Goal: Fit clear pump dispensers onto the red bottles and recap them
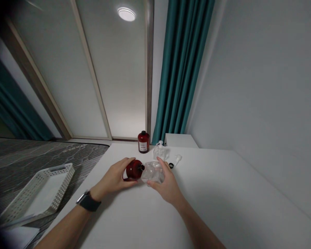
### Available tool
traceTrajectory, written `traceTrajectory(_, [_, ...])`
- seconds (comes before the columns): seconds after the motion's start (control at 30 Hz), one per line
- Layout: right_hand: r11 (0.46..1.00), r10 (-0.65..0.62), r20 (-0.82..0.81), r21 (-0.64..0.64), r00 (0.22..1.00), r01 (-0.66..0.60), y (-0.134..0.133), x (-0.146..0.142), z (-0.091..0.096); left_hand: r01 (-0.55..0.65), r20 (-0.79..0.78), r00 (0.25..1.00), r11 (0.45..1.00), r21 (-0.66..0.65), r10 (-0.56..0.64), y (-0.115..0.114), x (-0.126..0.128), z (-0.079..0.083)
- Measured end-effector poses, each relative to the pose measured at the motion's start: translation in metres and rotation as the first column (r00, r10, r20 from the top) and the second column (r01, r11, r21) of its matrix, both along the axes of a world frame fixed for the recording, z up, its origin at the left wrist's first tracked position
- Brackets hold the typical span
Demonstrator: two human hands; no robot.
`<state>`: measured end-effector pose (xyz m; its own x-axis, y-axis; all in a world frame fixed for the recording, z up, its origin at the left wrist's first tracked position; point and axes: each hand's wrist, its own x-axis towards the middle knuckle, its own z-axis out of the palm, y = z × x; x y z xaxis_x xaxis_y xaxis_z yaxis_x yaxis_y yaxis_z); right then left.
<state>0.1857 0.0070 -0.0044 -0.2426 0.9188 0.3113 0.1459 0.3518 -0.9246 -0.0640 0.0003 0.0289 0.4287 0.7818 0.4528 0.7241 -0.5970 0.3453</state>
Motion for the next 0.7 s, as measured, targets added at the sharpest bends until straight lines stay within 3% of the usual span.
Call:
traceTrajectory(0.23, [0.997, -0.068, 0.223, 0.06, 0.973, 0.056, -0.0044, 0.0032, 0.0084, -0.011, -0.086, 0.996, 1.0, 0.028, 0.014, -0.0008, -0.0014, 0.0019])
traceTrajectory(0.7, [0.983, -0.086, 0.336, 0.182, 0.938, 0.025, -0.0065, 0.0047, 0.0055, 0.031, -0.11, 0.993, 1.0, 0.003, -0.031, -0.0015, -0.002, 0.0036])
